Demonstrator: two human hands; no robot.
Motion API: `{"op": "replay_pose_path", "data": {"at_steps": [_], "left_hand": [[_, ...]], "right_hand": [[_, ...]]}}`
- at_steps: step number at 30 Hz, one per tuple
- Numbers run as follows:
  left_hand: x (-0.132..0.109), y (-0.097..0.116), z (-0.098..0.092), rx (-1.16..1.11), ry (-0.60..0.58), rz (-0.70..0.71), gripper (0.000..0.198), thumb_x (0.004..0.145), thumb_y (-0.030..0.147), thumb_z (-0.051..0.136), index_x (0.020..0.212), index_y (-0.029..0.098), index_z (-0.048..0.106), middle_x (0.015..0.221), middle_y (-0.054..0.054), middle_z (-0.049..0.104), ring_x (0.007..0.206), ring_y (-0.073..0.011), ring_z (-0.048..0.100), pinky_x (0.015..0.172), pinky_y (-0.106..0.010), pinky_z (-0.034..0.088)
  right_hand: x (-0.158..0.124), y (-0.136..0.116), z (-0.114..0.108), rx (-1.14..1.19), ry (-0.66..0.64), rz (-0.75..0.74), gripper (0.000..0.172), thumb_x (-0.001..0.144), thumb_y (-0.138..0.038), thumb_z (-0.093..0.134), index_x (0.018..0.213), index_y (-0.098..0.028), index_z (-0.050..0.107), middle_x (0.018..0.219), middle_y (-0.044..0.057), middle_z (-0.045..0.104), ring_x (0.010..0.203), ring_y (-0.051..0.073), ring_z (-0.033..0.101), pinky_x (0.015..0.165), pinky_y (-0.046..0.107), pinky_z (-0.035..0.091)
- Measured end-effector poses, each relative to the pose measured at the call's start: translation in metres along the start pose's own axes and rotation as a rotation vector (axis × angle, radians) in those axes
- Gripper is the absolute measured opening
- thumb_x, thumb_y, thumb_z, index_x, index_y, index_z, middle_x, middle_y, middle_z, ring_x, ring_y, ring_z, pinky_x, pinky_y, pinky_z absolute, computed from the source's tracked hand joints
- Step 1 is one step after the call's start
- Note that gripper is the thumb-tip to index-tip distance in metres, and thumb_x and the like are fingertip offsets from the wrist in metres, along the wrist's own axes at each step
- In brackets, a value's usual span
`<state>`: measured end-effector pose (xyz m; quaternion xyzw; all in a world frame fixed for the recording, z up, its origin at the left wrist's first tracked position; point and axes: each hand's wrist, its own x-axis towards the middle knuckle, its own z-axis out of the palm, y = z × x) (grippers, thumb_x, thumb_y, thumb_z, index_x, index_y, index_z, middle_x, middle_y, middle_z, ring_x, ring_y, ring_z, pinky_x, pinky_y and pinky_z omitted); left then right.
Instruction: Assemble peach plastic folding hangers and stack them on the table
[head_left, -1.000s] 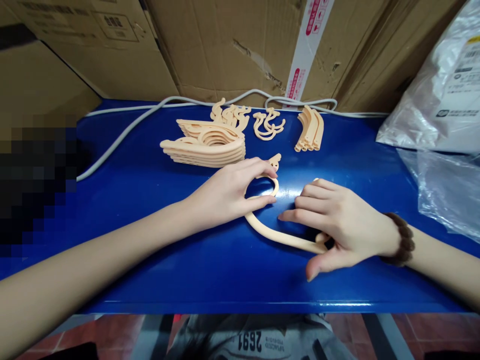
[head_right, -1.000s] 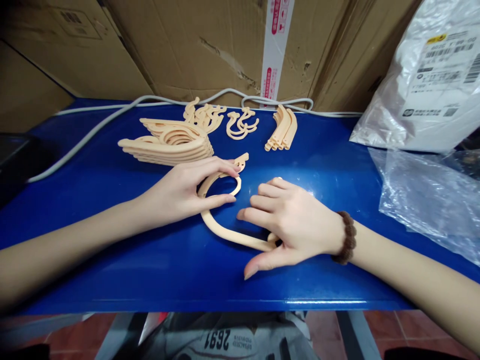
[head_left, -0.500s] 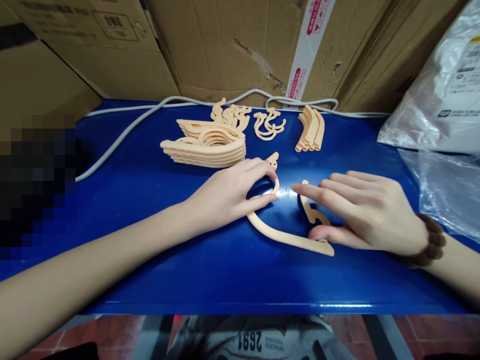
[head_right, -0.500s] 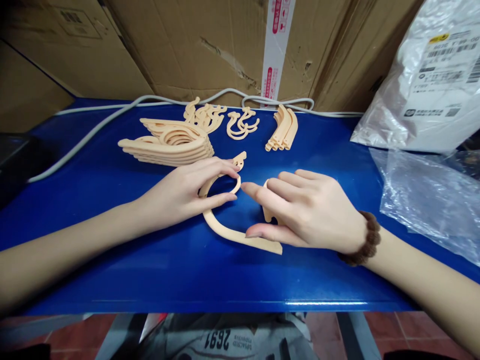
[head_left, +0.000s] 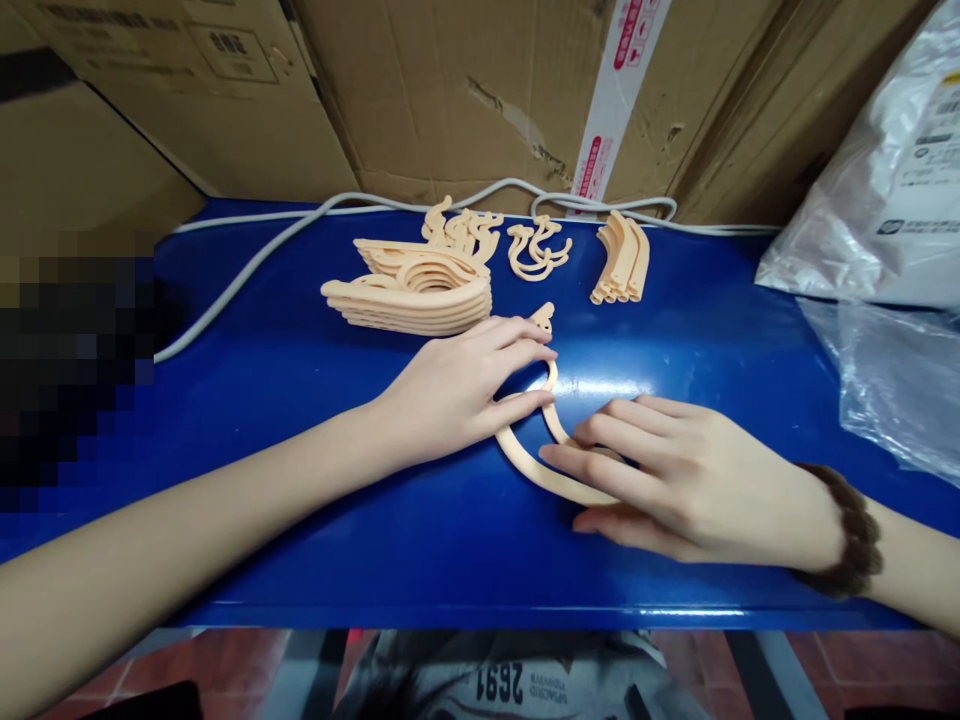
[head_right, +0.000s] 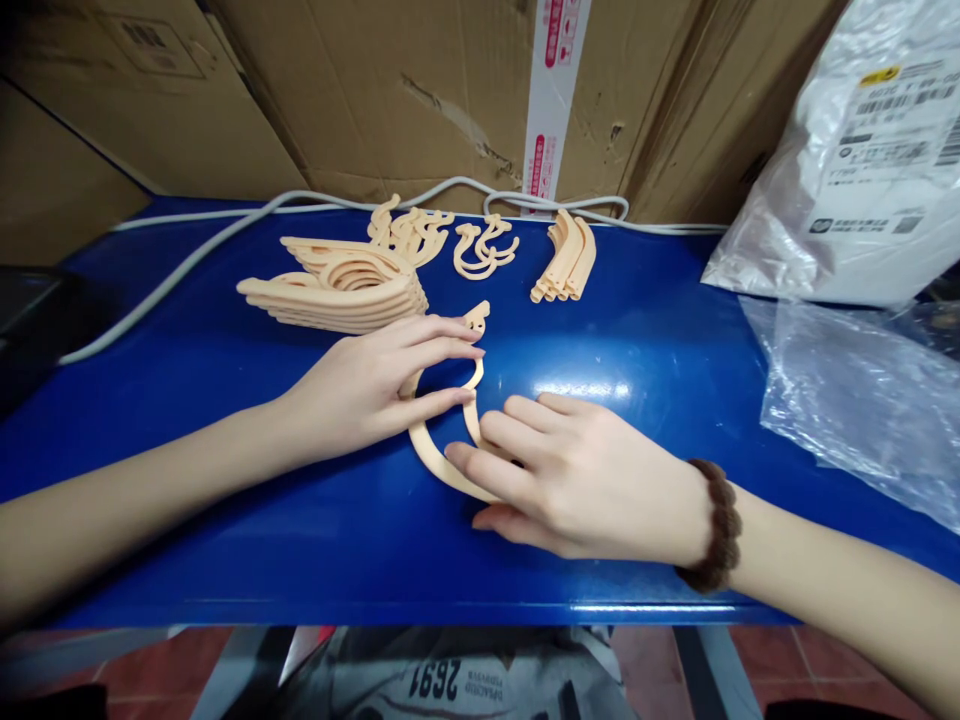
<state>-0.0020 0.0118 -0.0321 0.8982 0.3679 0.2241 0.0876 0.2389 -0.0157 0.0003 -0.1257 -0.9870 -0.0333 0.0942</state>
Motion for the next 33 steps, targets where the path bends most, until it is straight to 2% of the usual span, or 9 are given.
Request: {"op": "replay_pose_path", "data": {"at_steps": [5, 10, 15, 18, 22, 27, 33], "left_hand": [[0.000, 0.001, -0.001, 0.001, -0.003, -0.003, 0.032, 0.101, 0.037, 0.050, 0.122, 0.017, 0.064, 0.137, -0.007, 0.060, 0.126, -0.0223, 0.057, 0.095, -0.035, 0.054], [0.001, 0.001, -0.001, -0.038, 0.000, 0.024, 0.030, 0.102, 0.032, 0.048, 0.121, 0.016, 0.065, 0.134, -0.008, 0.062, 0.127, -0.0218, 0.055, 0.101, -0.036, 0.050], [0.001, -0.002, -0.002, -0.069, -0.029, 0.068, 0.038, 0.097, 0.007, 0.038, 0.127, 0.016, 0.059, 0.135, -0.006, 0.061, 0.124, -0.0189, 0.056, 0.101, -0.033, 0.049], [0.001, -0.005, -0.001, -0.062, -0.059, 0.103, 0.041, 0.095, 0.003, 0.037, 0.125, 0.020, 0.059, 0.136, -0.005, 0.059, 0.127, -0.0194, 0.053, 0.100, -0.034, 0.050], [0.002, -0.008, 0.001, -0.036, -0.037, 0.082, 0.040, 0.096, 0.005, 0.037, 0.128, 0.020, 0.056, 0.139, -0.008, 0.055, 0.131, -0.0215, 0.049, 0.104, -0.039, 0.049], [0.002, -0.006, 0.000, -0.061, -0.026, 0.027, 0.043, 0.093, 0.004, 0.040, 0.132, 0.017, 0.053, 0.140, -0.010, 0.054, 0.130, -0.0220, 0.049, 0.108, -0.039, 0.047], [0.001, -0.002, 0.000, -0.066, -0.017, 0.069, 0.042, 0.094, 0.009, 0.043, 0.135, 0.013, 0.050, 0.142, -0.013, 0.051, 0.135, -0.0236, 0.045, 0.116, -0.042, 0.039]], "right_hand": [[-0.002, 0.007, 0.000, 0.126, -0.022, 0.015, 0.034, 0.097, -0.025, 0.051, 0.129, -0.013, 0.058, 0.098, 0.008, 0.066, 0.085, 0.019, 0.055, 0.074, 0.033, 0.044], [-0.003, 0.017, 0.004, 0.145, -0.001, 0.076, 0.031, 0.093, -0.016, 0.049, 0.121, -0.014, 0.061, 0.098, 0.010, 0.067, 0.091, 0.021, 0.057, 0.077, 0.034, 0.045], [-0.005, 0.028, 0.005, 0.048, 0.038, 0.103, 0.033, 0.091, -0.009, 0.046, 0.120, -0.013, 0.060, 0.110, 0.012, 0.068, 0.102, 0.024, 0.057, 0.085, 0.040, 0.043], [-0.006, 0.032, 0.005, 0.027, 0.042, 0.130, 0.034, 0.093, -0.006, 0.042, 0.121, -0.015, 0.058, 0.114, 0.012, 0.067, 0.103, 0.024, 0.057, 0.086, 0.040, 0.043], [-0.007, 0.033, 0.005, -0.024, 0.086, 0.206, 0.032, 0.096, -0.009, 0.044, 0.124, -0.016, 0.057, 0.112, 0.012, 0.065, 0.095, 0.022, 0.058, 0.078, 0.035, 0.045], [-0.007, 0.032, 0.005, -0.109, 0.088, 0.302, 0.027, 0.099, -0.020, 0.048, 0.123, -0.013, 0.058, 0.095, 0.008, 0.066, 0.080, 0.019, 0.059, 0.069, 0.031, 0.044], [-0.006, 0.032, 0.005, -0.131, 0.072, 0.331, 0.030, 0.102, -0.026, 0.044, 0.119, -0.010, 0.061, 0.097, 0.011, 0.066, 0.081, 0.020, 0.059, 0.072, 0.032, 0.044]]}}
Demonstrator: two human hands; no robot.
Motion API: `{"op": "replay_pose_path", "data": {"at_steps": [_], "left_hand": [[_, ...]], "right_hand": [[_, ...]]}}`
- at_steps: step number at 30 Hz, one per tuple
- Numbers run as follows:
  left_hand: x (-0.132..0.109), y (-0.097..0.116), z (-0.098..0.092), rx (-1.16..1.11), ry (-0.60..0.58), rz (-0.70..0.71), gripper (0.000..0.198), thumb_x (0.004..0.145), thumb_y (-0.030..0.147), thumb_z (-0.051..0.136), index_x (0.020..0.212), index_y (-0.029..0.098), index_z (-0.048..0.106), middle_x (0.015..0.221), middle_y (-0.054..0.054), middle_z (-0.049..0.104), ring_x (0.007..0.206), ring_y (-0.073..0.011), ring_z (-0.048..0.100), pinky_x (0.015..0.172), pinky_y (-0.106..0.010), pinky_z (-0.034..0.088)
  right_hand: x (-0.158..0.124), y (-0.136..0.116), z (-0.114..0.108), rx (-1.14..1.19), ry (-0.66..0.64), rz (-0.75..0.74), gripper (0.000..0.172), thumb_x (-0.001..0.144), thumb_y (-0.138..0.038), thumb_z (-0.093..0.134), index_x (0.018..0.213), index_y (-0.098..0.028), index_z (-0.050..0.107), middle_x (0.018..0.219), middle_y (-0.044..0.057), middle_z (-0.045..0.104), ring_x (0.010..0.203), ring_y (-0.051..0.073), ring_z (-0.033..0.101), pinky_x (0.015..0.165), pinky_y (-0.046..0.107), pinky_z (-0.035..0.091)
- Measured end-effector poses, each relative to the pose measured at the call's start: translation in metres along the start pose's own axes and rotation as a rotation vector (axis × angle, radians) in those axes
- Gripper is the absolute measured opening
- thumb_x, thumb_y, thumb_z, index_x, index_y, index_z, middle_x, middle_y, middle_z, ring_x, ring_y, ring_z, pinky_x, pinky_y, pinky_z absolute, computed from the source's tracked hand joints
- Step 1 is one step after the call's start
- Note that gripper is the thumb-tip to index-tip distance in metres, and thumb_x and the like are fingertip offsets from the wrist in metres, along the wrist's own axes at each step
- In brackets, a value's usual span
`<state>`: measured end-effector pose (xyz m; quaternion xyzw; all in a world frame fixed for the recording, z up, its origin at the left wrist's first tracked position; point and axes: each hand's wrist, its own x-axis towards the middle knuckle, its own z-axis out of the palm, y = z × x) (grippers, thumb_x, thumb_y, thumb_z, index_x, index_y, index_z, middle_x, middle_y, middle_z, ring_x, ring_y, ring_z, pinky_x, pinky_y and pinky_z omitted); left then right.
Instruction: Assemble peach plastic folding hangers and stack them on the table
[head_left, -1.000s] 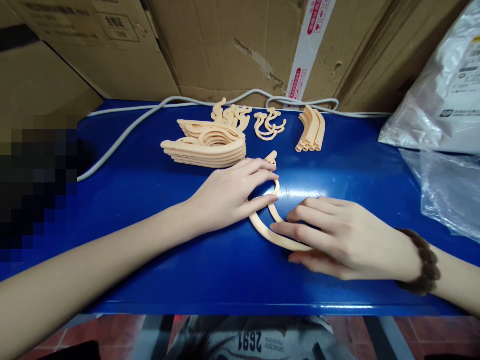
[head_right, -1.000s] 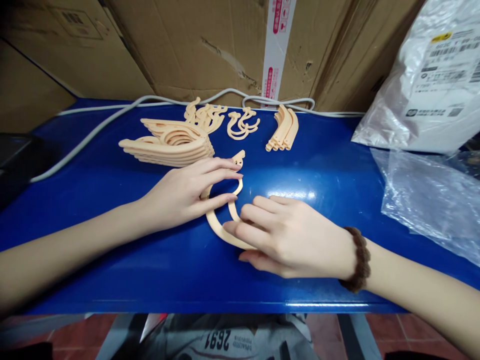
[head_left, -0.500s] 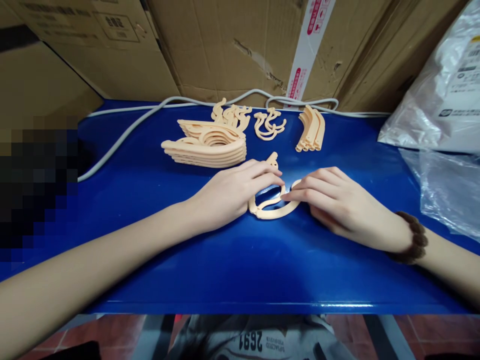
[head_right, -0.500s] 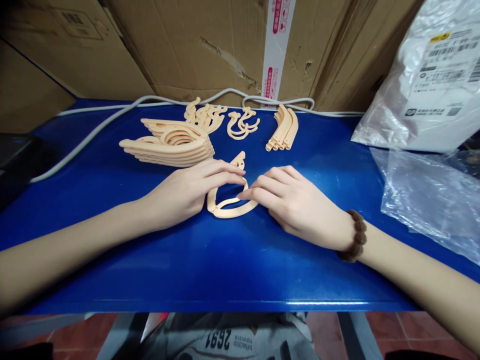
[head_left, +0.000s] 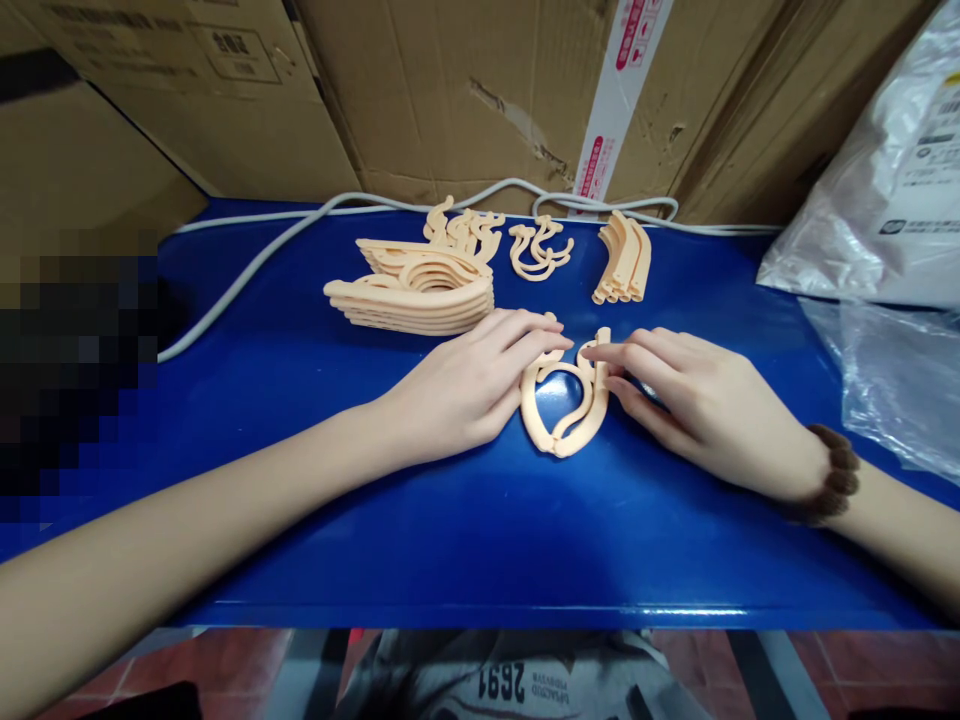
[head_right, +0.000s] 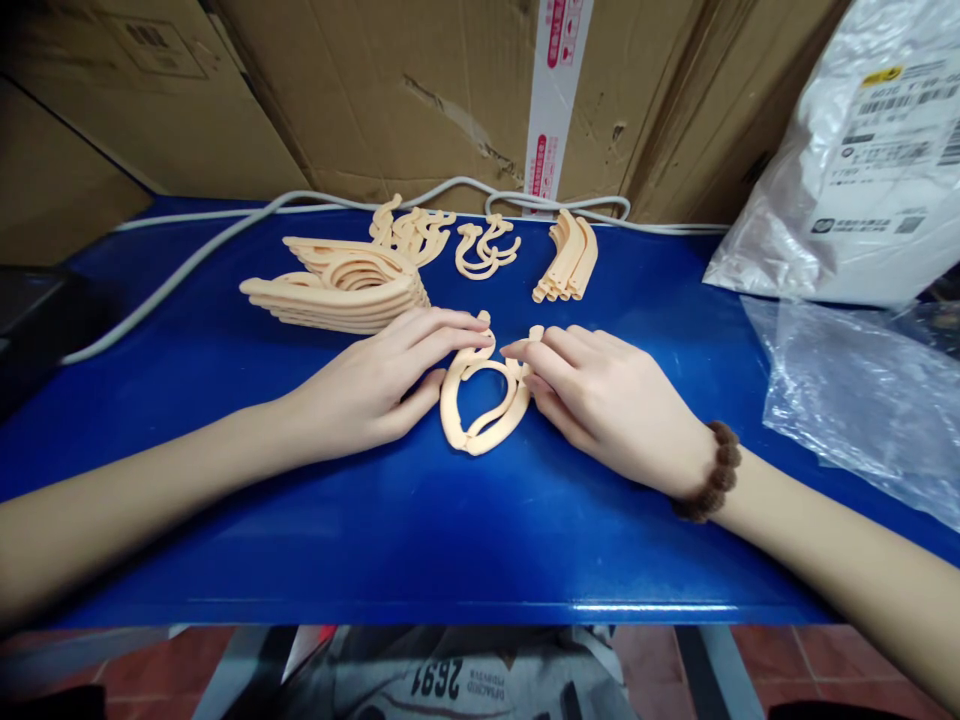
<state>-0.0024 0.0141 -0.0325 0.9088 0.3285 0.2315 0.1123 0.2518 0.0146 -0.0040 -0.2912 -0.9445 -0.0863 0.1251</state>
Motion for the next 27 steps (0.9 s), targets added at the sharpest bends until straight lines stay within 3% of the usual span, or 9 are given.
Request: {"op": "replay_pose_path", "data": {"at_steps": [6, 9, 12, 14, 16, 19, 22, 25, 27], "left_hand": [[-0.001, 0.002, 0.000, -0.004, 0.001, 0.038, 0.056, 0.086, 0.016, 0.052, 0.141, 0.012, 0.043, 0.149, -0.017, 0.045, 0.144, -0.0274, 0.035, 0.121, -0.048, 0.030], [-0.001, 0.002, 0.000, -0.015, -0.011, 0.040, 0.065, 0.084, 0.024, 0.060, 0.144, 0.011, 0.039, 0.153, -0.018, 0.042, 0.147, -0.0298, 0.031, 0.123, -0.050, 0.027], [-0.002, 0.001, 0.002, -0.030, -0.043, 0.025, 0.071, 0.087, 0.039, 0.064, 0.146, 0.013, 0.036, 0.154, -0.019, 0.041, 0.147, -0.0313, 0.033, 0.122, -0.052, 0.028], [-0.002, 0.001, 0.002, -0.044, -0.076, 0.016, 0.075, 0.087, 0.045, 0.065, 0.147, 0.013, 0.035, 0.152, -0.019, 0.044, 0.143, -0.0311, 0.040, 0.118, -0.049, 0.035], [-0.002, 0.001, 0.002, -0.040, -0.076, 0.019, 0.075, 0.088, 0.047, 0.066, 0.147, 0.012, 0.035, 0.147, -0.018, 0.050, 0.135, -0.0298, 0.049, 0.111, -0.045, 0.043], [-0.002, 0.002, -0.002, 0.026, -0.041, 0.054, 0.076, 0.088, 0.049, 0.066, 0.146, 0.008, 0.037, 0.135, -0.019, 0.059, 0.119, -0.0300, 0.059, 0.098, -0.042, 0.051], [0.000, 0.004, -0.007, 0.117, -0.025, 0.115, 0.071, 0.090, 0.049, 0.065, 0.141, 0.006, 0.043, 0.129, -0.019, 0.062, 0.114, -0.0305, 0.061, 0.095, -0.041, 0.051], [0.001, 0.005, -0.010, 0.221, 0.049, 0.173, 0.061, 0.093, 0.044, 0.063, 0.139, 0.008, 0.045, 0.134, -0.018, 0.060, 0.122, -0.0299, 0.057, 0.104, -0.042, 0.046], [0.001, 0.006, -0.012, 0.279, 0.118, 0.167, 0.060, 0.094, 0.045, 0.061, 0.140, 0.010, 0.044, 0.138, -0.018, 0.058, 0.128, -0.0300, 0.054, 0.110, -0.044, 0.042]], "right_hand": [[0.000, 0.002, 0.001, 0.010, -0.037, -0.024, 0.066, 0.094, -0.063, 0.047, 0.133, -0.011, 0.055, 0.106, 0.014, 0.065, 0.088, 0.026, 0.059, 0.080, 0.039, 0.044], [0.000, 0.004, 0.004, 0.104, -0.050, -0.065, 0.076, 0.089, -0.069, 0.050, 0.139, -0.011, 0.049, 0.121, 0.018, 0.062, 0.105, 0.030, 0.059, 0.091, 0.044, 0.044], [0.001, 0.004, 0.007, 0.233, -0.120, -0.135, 0.068, 0.093, -0.058, 0.053, 0.145, -0.014, 0.044, 0.143, 0.020, 0.052, 0.129, 0.031, 0.050, 0.102, 0.049, 0.041], [0.001, 0.003, 0.007, 0.288, -0.163, -0.182, 0.054, 0.098, -0.044, 0.051, 0.144, -0.016, 0.046, 0.152, 0.019, 0.043, 0.139, 0.029, 0.042, 0.107, 0.050, 0.039], [0.000, 0.002, 0.005, 0.319, -0.160, -0.197, 0.046, 0.099, -0.036, 0.050, 0.141, -0.018, 0.049, 0.153, 0.017, 0.043, 0.141, 0.027, 0.040, 0.108, 0.049, 0.039], [0.001, 0.003, 0.000, 0.349, -0.063, -0.122, 0.045, 0.097, -0.039, 0.054, 0.136, -0.017, 0.053, 0.140, 0.016, 0.055, 0.127, 0.026, 0.053, 0.100, 0.043, 0.046], [0.002, 0.005, -0.005, 0.289, 0.065, 0.087, 0.038, 0.097, -0.043, 0.054, 0.123, -0.016, 0.061, 0.115, 0.014, 0.067, 0.105, 0.025, 0.062, 0.086, 0.039, 0.048], [0.004, 0.007, -0.008, 0.290, 0.081, 0.297, 0.034, 0.095, -0.048, 0.056, 0.108, -0.019, 0.067, 0.087, 0.006, 0.067, 0.078, 0.020, 0.061, 0.072, 0.034, 0.044], [0.005, 0.008, -0.010, 0.460, 0.039, 0.411, 0.033, 0.093, -0.051, 0.058, 0.097, -0.020, 0.068, 0.077, 0.002, 0.064, 0.067, 0.015, 0.055, 0.063, 0.029, 0.041]]}}
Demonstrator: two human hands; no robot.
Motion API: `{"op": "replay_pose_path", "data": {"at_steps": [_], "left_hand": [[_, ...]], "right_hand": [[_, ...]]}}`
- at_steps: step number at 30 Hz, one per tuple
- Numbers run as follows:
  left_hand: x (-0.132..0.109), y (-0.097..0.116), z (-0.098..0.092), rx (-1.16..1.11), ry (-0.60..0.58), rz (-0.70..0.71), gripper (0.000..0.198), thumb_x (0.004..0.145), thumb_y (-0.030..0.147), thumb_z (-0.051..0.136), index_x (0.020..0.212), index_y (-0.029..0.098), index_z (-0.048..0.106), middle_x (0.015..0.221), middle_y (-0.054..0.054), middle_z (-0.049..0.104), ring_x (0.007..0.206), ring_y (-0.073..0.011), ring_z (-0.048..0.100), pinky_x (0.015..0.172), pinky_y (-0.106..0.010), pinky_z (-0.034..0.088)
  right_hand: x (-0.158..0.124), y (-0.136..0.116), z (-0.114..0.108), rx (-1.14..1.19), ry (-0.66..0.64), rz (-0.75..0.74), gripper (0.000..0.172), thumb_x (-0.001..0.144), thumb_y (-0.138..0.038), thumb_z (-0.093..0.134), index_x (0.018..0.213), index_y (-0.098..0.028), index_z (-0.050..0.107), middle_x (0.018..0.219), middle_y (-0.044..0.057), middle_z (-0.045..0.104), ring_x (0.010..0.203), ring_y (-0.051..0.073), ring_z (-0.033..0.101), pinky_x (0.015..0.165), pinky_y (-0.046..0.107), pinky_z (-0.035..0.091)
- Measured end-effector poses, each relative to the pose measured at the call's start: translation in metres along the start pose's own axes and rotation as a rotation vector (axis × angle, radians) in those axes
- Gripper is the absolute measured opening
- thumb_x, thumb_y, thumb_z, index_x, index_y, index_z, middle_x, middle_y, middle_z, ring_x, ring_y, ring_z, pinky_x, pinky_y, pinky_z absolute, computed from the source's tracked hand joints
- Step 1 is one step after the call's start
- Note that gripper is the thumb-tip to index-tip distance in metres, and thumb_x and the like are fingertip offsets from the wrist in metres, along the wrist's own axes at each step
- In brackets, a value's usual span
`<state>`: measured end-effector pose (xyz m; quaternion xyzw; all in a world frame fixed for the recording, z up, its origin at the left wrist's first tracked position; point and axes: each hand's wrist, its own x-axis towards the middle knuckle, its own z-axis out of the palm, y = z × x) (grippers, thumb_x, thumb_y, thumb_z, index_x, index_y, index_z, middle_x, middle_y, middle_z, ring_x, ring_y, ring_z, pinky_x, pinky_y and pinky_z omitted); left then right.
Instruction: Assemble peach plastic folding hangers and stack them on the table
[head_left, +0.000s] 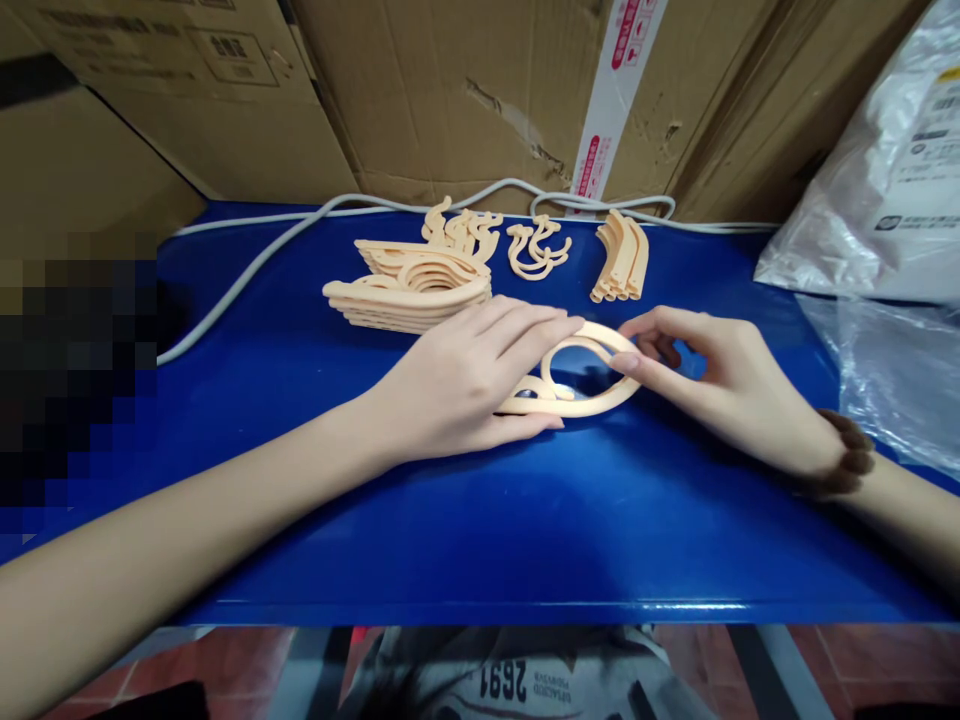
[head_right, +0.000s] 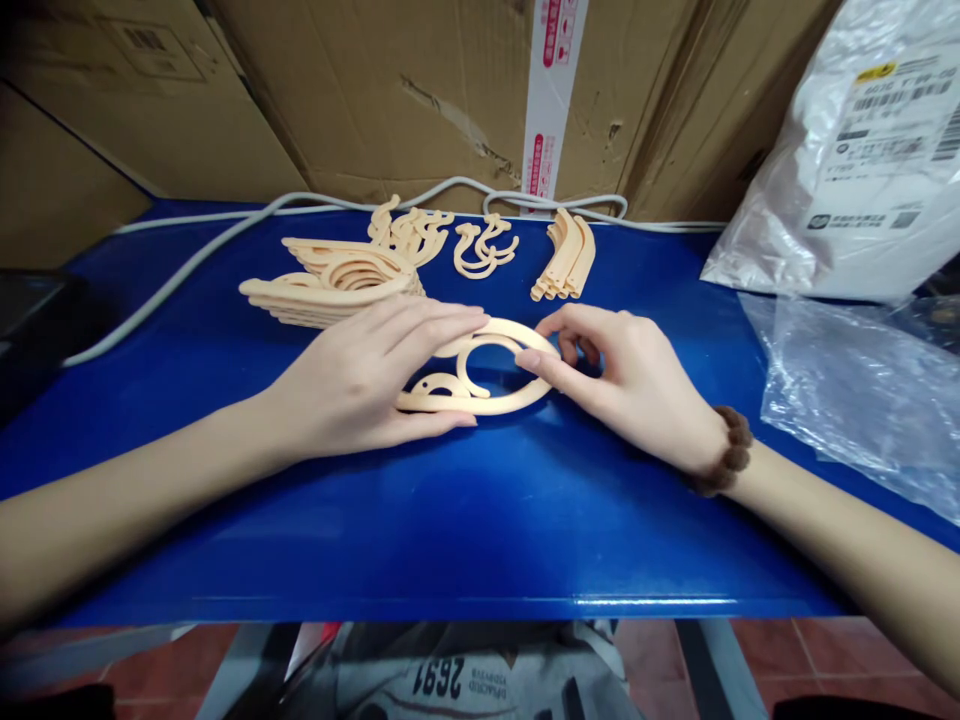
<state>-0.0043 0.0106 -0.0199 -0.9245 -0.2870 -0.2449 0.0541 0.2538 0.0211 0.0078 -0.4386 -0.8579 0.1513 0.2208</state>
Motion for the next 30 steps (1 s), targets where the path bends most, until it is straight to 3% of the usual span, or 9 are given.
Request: {"op": "replay_pose_path", "data": {"at_steps": [4, 7, 14, 19, 22, 24, 26, 28, 30], "left_hand": [[0.000, 0.001, -0.003, 0.067, 0.046, -0.037, 0.061, 0.095, 0.049, 0.058, 0.141, 0.012, 0.043, 0.141, -0.016, 0.056, 0.133, -0.0289, 0.052, 0.113, -0.044, 0.039], [0.000, 0.001, -0.004, 0.082, 0.044, -0.025, 0.065, 0.094, 0.051, 0.060, 0.140, 0.009, 0.043, 0.141, -0.017, 0.056, 0.132, -0.0286, 0.052, 0.113, -0.042, 0.040], [0.000, 0.002, -0.004, 0.067, 0.049, -0.021, 0.063, 0.093, 0.043, 0.062, 0.141, 0.007, 0.042, 0.141, -0.018, 0.056, 0.132, -0.0293, 0.052, 0.113, -0.042, 0.040], [0.005, 0.001, -0.023, 0.055, 0.032, -0.053, 0.058, 0.094, 0.035, 0.059, 0.144, 0.012, 0.040, 0.145, -0.015, 0.051, 0.136, -0.0294, 0.047, 0.117, -0.045, 0.035], [0.009, -0.010, -0.046, 0.076, 0.059, -0.122, 0.065, 0.090, 0.029, 0.063, 0.145, 0.006, 0.036, 0.146, -0.017, 0.047, 0.134, -0.0322, 0.045, 0.117, -0.049, 0.033], [0.008, -0.024, -0.061, 0.059, 0.089, -0.196, 0.069, 0.087, 0.037, 0.068, 0.143, 0.007, 0.040, 0.137, -0.013, 0.053, 0.126, -0.0316, 0.050, 0.112, -0.052, 0.037], [0.002, -0.042, -0.072, -0.085, 0.071, -0.273, 0.067, 0.090, 0.049, 0.060, 0.144, 0.015, 0.040, 0.140, -0.005, 0.052, 0.127, -0.0274, 0.052, 0.111, -0.047, 0.039], [-0.007, -0.062, -0.079, -0.241, -0.015, -0.413, 0.077, 0.082, 0.056, 0.068, 0.147, 0.027, 0.039, 0.142, 0.005, 0.052, 0.133, -0.0247, 0.051, 0.113, -0.037, 0.038], [-0.016, -0.080, -0.084, -0.246, -0.048, -0.527, 0.079, 0.075, 0.059, 0.072, 0.144, 0.032, 0.044, 0.140, 0.010, 0.054, 0.134, -0.0247, 0.050, 0.114, -0.035, 0.036]], "right_hand": [[0.001, -0.003, -0.001, 0.396, -0.106, 0.173, 0.039, 0.091, -0.052, 0.059, 0.070, -0.019, 0.055, 0.063, -0.002, 0.049, 0.055, 0.010, 0.039, 0.049, 0.024, 0.031], [0.001, -0.003, 0.000, 0.535, -0.148, 0.215, 0.043, 0.091, -0.050, 0.061, 0.065, -0.019, 0.047, 0.060, -0.003, 0.040, 0.054, 0.009, 0.033, 0.047, 0.024, 0.026], [0.001, -0.002, 0.001, 0.540, -0.138, 0.222, 0.040, 0.089, -0.048, 0.065, 0.065, -0.019, 0.049, 0.061, -0.004, 0.041, 0.055, 0.010, 0.033, 0.048, 0.026, 0.025], [0.002, 0.000, 0.002, 0.616, -0.057, 0.141, 0.047, 0.100, -0.052, 0.041, 0.071, -0.019, 0.055, 0.066, 0.001, 0.055, 0.062, 0.013, 0.047, 0.060, 0.028, 0.039], [0.003, 0.004, 0.003, 0.477, -0.023, 0.092, 0.042, 0.101, -0.051, 0.040, 0.087, -0.018, 0.062, 0.073, 0.003, 0.062, 0.067, 0.015, 0.054, 0.066, 0.030, 0.044], [0.003, 0.008, 0.004, 0.266, -0.054, 0.003, 0.035, 0.098, -0.048, 0.049, 0.101, -0.018, 0.065, 0.086, 0.005, 0.067, 0.079, 0.018, 0.060, 0.073, 0.031, 0.047], [0.003, 0.012, 0.006, 0.037, -0.112, -0.149, 0.031, 0.097, -0.044, 0.053, 0.110, -0.019, 0.066, 0.106, 0.009, 0.068, 0.098, 0.022, 0.063, 0.086, 0.036, 0.048], [0.003, 0.016, 0.008, -0.151, -0.166, -0.305, 0.032, 0.098, -0.041, 0.052, 0.116, -0.019, 0.065, 0.126, 0.012, 0.064, 0.115, 0.026, 0.059, 0.098, 0.042, 0.045], [0.002, 0.018, 0.010, -0.266, -0.205, -0.378, 0.036, 0.100, -0.040, 0.048, 0.125, -0.019, 0.062, 0.140, 0.013, 0.056, 0.125, 0.028, 0.054, 0.103, 0.046, 0.042]]}}
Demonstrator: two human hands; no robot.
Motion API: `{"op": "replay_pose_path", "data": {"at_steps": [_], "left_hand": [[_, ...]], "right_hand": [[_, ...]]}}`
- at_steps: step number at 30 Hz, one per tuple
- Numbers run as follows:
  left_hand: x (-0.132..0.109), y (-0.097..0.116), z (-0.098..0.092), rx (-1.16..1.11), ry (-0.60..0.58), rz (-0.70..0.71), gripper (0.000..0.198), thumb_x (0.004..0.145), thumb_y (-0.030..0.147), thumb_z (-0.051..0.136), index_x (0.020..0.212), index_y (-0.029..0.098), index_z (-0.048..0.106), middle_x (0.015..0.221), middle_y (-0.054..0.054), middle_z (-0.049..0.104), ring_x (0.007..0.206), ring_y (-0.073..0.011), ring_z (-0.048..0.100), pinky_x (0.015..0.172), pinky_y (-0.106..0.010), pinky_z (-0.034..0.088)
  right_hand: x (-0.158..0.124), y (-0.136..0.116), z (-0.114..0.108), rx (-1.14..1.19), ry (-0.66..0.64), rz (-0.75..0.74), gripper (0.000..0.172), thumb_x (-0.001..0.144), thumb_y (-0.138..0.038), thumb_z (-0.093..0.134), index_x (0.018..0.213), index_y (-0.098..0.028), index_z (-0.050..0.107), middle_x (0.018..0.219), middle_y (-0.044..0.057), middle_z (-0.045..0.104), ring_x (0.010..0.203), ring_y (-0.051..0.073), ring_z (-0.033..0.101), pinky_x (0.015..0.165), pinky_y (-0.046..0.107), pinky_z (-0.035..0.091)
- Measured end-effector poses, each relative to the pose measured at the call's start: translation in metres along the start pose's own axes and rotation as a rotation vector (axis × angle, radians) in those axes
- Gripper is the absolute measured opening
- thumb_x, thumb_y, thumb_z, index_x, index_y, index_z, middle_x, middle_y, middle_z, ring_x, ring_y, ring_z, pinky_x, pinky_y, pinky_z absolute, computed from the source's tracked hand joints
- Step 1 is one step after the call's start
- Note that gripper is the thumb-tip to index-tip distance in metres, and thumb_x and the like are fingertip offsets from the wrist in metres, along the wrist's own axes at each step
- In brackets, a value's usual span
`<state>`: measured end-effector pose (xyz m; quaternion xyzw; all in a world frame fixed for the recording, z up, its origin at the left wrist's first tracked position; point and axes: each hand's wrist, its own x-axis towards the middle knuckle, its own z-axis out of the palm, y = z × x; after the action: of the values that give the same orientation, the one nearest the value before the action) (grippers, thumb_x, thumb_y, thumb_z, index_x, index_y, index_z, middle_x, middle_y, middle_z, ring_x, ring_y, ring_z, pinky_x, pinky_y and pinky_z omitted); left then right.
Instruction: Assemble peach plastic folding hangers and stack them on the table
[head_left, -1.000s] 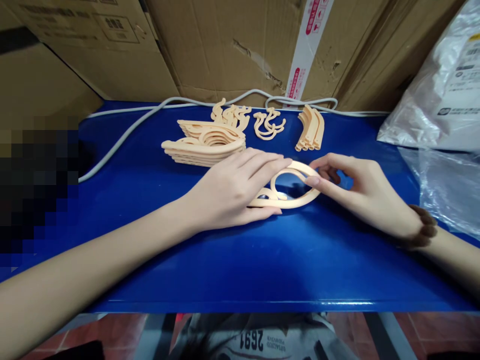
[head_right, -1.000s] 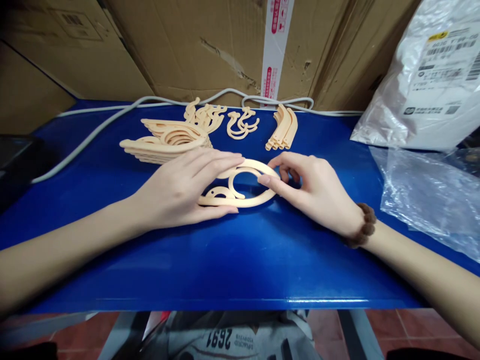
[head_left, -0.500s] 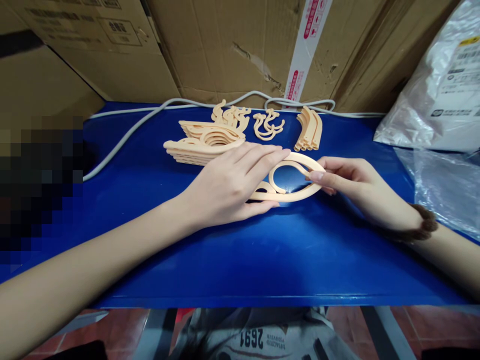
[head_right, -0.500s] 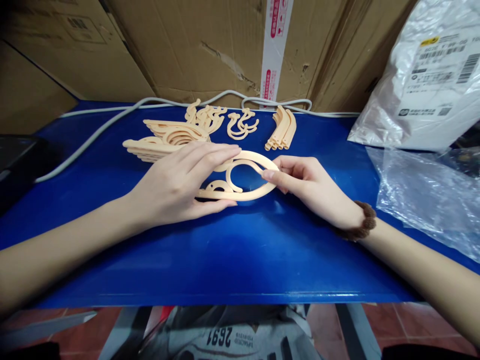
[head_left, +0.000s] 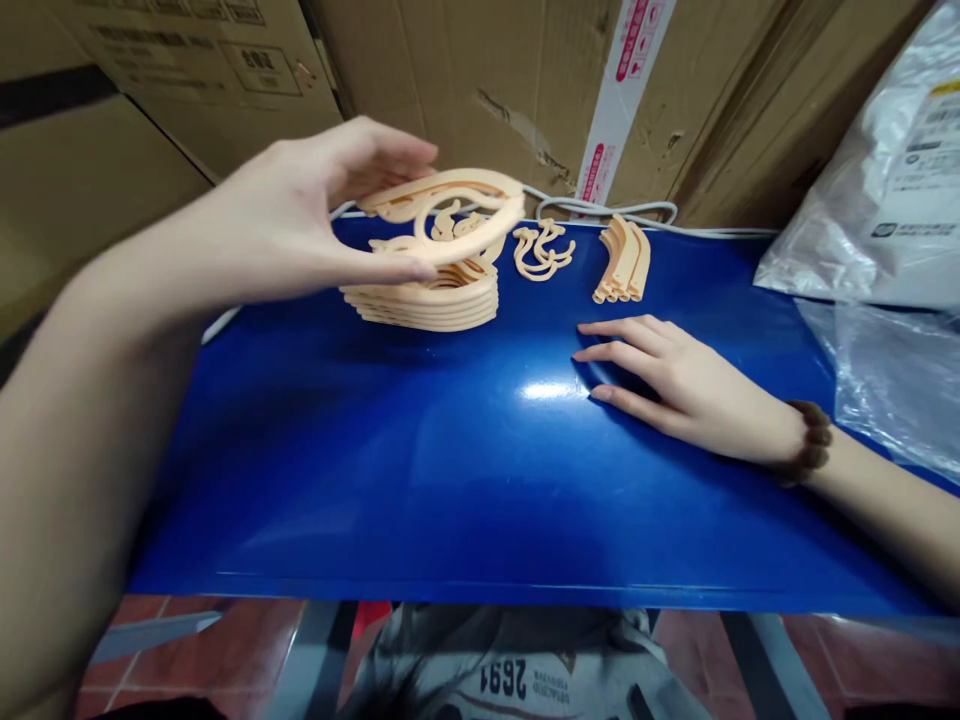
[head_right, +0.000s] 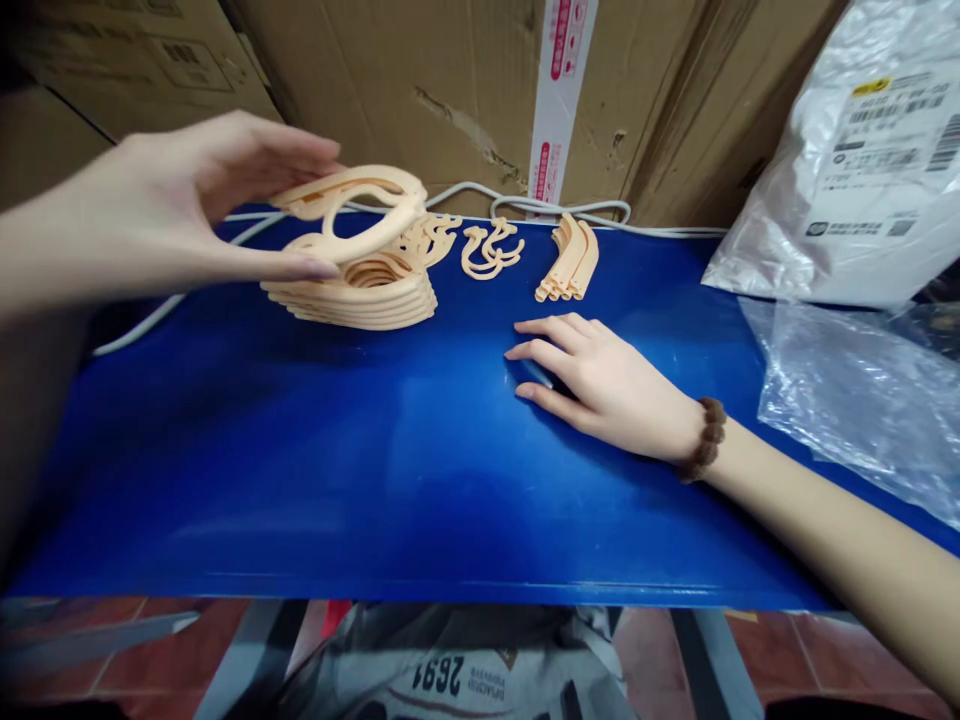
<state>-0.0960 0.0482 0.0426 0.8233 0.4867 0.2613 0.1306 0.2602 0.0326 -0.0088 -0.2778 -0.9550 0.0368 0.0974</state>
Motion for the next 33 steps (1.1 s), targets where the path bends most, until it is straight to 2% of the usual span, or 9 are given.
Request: {"op": "replay_pose_path", "data": {"at_steps": [3, 5, 12, 22, 33], "left_hand": [[0.000, -0.019, -0.008, 0.052, -0.066, -0.084, 0.074, 0.075, 0.061, 0.070, 0.140, 0.031, 0.051, 0.136, 0.010, 0.058, 0.129, -0.0265, 0.055, 0.113, -0.039, 0.038], [0.001, -0.023, -0.009, 0.058, -0.103, -0.105, 0.075, 0.074, 0.061, 0.071, 0.140, 0.029, 0.053, 0.137, 0.007, 0.059, 0.128, -0.0277, 0.055, 0.113, -0.041, 0.039], [0.005, -0.015, -0.002, 0.045, -0.140, -0.101, 0.078, 0.069, 0.064, 0.075, 0.136, 0.028, 0.058, 0.134, 0.004, 0.063, 0.124, -0.0286, 0.057, 0.111, -0.040, 0.042], [0.007, -0.019, 0.000, 0.090, -0.173, -0.157, 0.069, 0.070, 0.067, 0.072, 0.129, 0.033, 0.063, 0.133, 0.003, 0.065, 0.122, -0.0297, 0.059, 0.110, -0.046, 0.042], [0.007, -0.018, 0.001, 0.094, -0.175, -0.155, 0.068, 0.070, 0.066, 0.070, 0.129, 0.033, 0.064, 0.131, 0.003, 0.066, 0.121, -0.0296, 0.060, 0.109, -0.046, 0.043]], "right_hand": [[-0.002, 0.001, 0.002, -0.057, -0.029, -0.008, 0.041, 0.101, -0.042, 0.046, 0.132, -0.019, 0.058, 0.148, 0.014, 0.050, 0.129, 0.028, 0.052, 0.103, 0.047, 0.043], [-0.002, 0.000, 0.003, -0.081, -0.031, -0.011, 0.041, 0.101, -0.043, 0.044, 0.132, -0.018, 0.058, 0.149, 0.014, 0.049, 0.128, 0.029, 0.053, 0.103, 0.047, 0.044], [-0.003, -0.001, 0.003, -0.124, -0.045, -0.015, 0.044, 0.103, -0.043, 0.040, 0.133, -0.016, 0.058, 0.149, 0.014, 0.049, 0.126, 0.030, 0.054, 0.102, 0.048, 0.046], [-0.002, -0.002, 0.003, -0.137, -0.041, -0.015, 0.043, 0.103, -0.041, 0.040, 0.133, -0.016, 0.057, 0.149, 0.015, 0.049, 0.126, 0.030, 0.055, 0.101, 0.049, 0.047], [-0.004, -0.002, 0.003, -0.145, -0.044, -0.012, 0.043, 0.103, -0.042, 0.039, 0.134, -0.017, 0.057, 0.149, 0.014, 0.048, 0.126, 0.030, 0.055, 0.102, 0.048, 0.047]]}}
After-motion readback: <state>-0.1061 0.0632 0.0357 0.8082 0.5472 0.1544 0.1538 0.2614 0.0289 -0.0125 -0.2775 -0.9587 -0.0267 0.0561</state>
